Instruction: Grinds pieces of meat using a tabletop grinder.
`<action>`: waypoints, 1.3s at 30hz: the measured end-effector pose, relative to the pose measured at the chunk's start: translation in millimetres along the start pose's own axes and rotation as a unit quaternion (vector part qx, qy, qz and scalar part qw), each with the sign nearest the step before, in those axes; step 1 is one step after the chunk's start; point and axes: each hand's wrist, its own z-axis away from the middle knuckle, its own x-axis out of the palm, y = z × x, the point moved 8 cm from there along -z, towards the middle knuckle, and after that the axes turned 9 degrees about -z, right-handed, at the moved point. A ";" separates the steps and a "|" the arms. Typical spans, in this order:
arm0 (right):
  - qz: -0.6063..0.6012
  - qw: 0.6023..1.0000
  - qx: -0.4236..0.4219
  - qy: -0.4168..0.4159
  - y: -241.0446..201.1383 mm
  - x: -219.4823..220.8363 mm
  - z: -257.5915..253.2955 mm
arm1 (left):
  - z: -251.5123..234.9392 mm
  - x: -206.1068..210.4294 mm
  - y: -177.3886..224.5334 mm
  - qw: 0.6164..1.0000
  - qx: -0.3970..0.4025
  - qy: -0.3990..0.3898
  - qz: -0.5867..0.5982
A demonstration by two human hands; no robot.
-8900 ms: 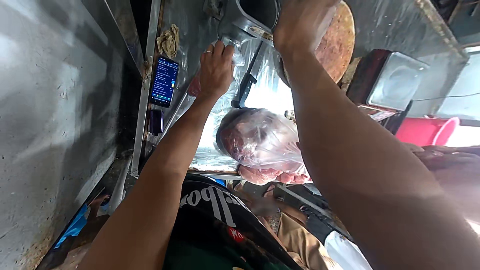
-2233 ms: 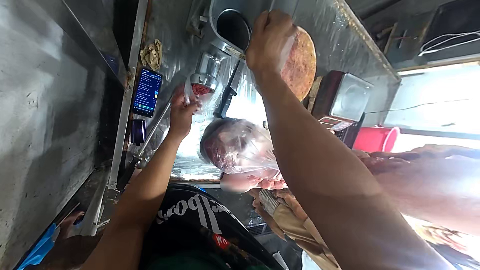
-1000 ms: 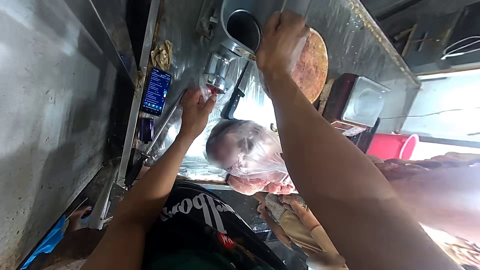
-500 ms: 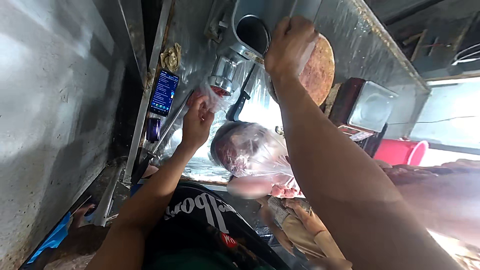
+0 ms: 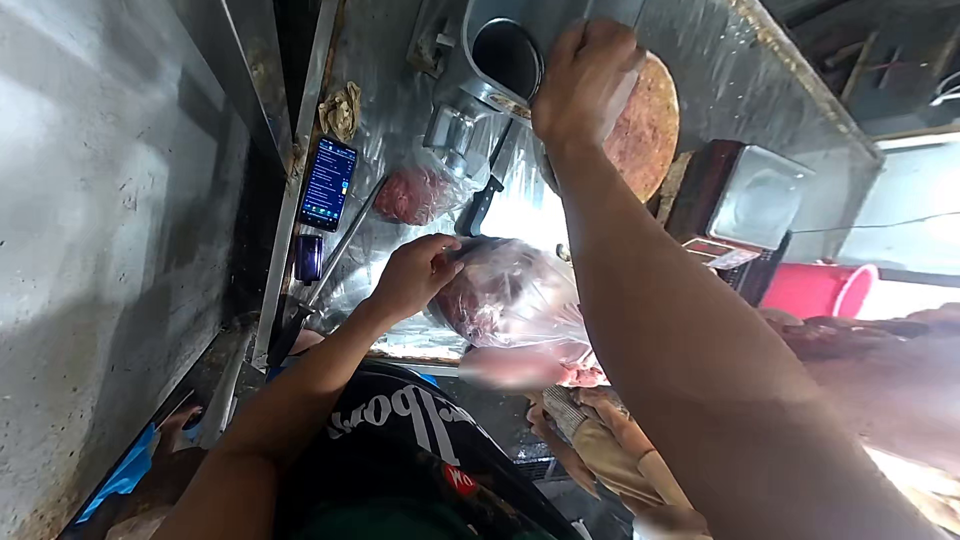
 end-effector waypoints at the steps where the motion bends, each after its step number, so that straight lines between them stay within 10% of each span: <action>1: 0.004 1.000 0.003 -0.002 1.5 0.3 0.1 | 1.4 0.5 -2.9 1.000 -0.013 -0.015 -0.004; 9: 0.000 1.000 0.000 -0.001 -0.3 0.1 -0.6 | -14.2 -20.2 -19.5 0.998 -0.068 -0.009 -0.012; 16: 0.005 1.000 0.004 0.004 1.6 -0.4 -0.4 | -35.2 -61.9 -24.7 0.968 -0.138 0.198 0.069; 23: 0.001 1.000 0.005 0.007 -2.1 -1.6 1.4 | -73.0 -42.1 -39.1 0.959 -0.266 0.092 0.047; 39: 0.011 1.000 -0.013 -0.002 -3.0 0.0 0.9 | -64.1 -16.1 -38.4 0.949 -0.155 0.254 0.107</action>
